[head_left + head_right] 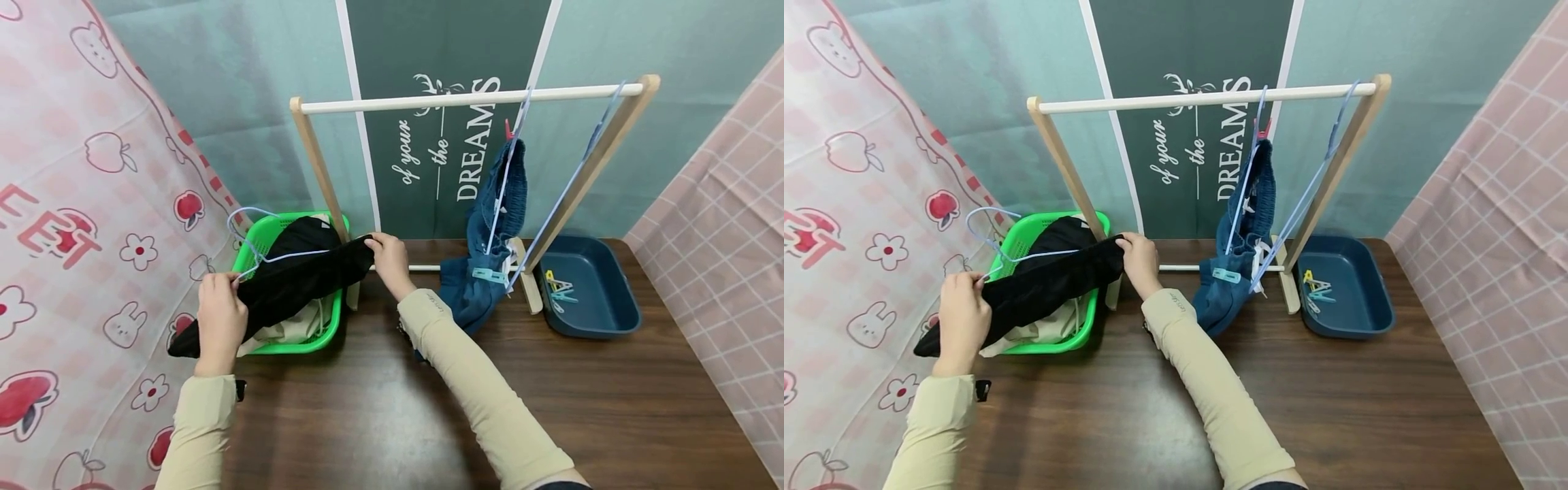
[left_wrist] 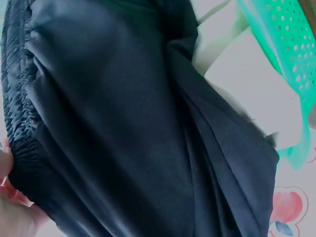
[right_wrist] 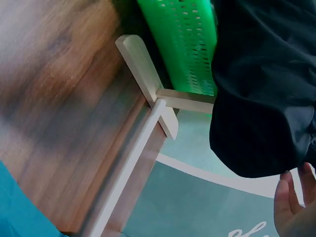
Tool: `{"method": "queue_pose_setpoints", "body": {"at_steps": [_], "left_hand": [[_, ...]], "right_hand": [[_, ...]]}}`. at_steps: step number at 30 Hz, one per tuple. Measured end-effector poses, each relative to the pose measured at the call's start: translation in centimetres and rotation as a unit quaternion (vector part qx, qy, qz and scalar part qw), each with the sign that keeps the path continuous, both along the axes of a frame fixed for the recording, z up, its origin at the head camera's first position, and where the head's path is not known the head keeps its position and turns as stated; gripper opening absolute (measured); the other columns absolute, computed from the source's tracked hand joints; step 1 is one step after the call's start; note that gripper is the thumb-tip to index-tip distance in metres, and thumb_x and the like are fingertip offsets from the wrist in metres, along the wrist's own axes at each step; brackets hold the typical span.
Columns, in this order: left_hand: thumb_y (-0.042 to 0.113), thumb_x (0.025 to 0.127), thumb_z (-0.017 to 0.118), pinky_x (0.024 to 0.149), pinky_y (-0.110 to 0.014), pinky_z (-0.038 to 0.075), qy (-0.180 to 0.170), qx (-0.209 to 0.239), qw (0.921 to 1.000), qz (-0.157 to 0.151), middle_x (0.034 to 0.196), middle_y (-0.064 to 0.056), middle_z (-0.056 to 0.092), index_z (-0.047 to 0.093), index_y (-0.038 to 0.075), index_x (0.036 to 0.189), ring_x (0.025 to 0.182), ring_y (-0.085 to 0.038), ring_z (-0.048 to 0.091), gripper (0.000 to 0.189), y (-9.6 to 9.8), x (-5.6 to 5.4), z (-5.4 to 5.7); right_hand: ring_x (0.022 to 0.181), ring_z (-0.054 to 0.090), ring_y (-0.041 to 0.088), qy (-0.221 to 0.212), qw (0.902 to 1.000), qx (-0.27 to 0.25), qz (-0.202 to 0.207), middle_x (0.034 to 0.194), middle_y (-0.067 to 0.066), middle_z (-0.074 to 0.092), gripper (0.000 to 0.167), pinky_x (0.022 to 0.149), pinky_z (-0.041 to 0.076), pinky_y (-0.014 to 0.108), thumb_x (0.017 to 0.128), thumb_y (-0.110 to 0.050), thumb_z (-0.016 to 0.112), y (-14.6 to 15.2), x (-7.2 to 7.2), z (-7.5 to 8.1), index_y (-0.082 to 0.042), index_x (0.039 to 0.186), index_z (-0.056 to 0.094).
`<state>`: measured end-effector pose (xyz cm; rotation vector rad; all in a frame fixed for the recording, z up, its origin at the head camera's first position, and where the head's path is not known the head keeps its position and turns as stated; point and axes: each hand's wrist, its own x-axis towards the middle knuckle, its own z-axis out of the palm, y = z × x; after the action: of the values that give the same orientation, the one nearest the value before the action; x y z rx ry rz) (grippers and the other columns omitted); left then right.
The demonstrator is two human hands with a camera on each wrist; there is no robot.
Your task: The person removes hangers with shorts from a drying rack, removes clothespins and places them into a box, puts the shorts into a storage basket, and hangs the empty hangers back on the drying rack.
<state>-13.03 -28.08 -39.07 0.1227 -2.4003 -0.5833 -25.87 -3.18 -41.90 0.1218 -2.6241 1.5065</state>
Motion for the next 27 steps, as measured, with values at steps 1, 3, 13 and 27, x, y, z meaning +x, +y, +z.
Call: {"method": "queue_pose_setpoints", "body": {"at_steps": [1, 3, 13, 27], "left_hand": [[0.009, 0.102, 0.039, 0.070, -0.056, 0.041, 0.003, -0.003, 1.0000, -0.001, 0.101, -0.027, 0.049, 0.055, -0.009, 0.103, 0.095, -0.043, 0.046, 0.024, 0.0, 0.0, -0.1], [0.008, 0.102, 0.039, 0.073, -0.055, 0.043, 0.013, -0.005, 0.9998, -0.010, 0.100, -0.027, 0.049, 0.055, -0.009, 0.102, 0.096, -0.043, 0.047, 0.024, 0.1, -0.1, -0.2], [0.007, 0.101, 0.038, 0.077, -0.054, 0.046, 0.032, 0.015, 0.9983, -0.047, 0.117, -0.029, 0.043, 0.054, -0.008, 0.103, 0.096, -0.042, 0.054, 0.022, 1.2, -0.5, 0.2], [0.018, 0.098, 0.053, 0.073, -0.055, 0.045, 0.006, -0.090, 0.9951, -0.041, 0.105, -0.024, 0.058, 0.058, 0.001, 0.104, 0.083, -0.046, 0.058, 0.019, 0.5, -0.6, 0.1]], "right_hand": [[0.111, 0.064, 0.025, -0.002, 1.0000, -0.001, -0.004, 0.120, 0.007, 0.068, 0.030, 0.094, 0.051, 0.038, 0.095, -0.028, 0.056, 0.1, 0.0, -0.1, -0.012, 0.118, 0.068], [0.104, 0.066, 0.028, 0.007, 0.9995, 0.030, -0.001, 0.118, 0.009, 0.069, 0.031, 0.089, 0.053, 0.040, 0.096, -0.028, 0.054, 0.2, 0.0, -0.2, -0.011, 0.118, 0.067], [0.071, 0.056, 0.030, -0.034, 0.9831, 0.145, 0.107, 0.091, 0.016, 0.061, 0.026, 0.063, 0.040, 0.035, 0.105, -0.027, 0.030, 0.5, -0.1, -0.6, -0.012, 0.125, 0.038], [0.106, 0.057, 0.040, -0.043, 0.9983, -0.033, 0.022, 0.118, 0.028, 0.057, 0.034, 0.089, 0.046, 0.047, 0.105, -0.023, 0.032, 0.8, -0.3, -0.7, -0.002, 0.131, 0.037]]}}
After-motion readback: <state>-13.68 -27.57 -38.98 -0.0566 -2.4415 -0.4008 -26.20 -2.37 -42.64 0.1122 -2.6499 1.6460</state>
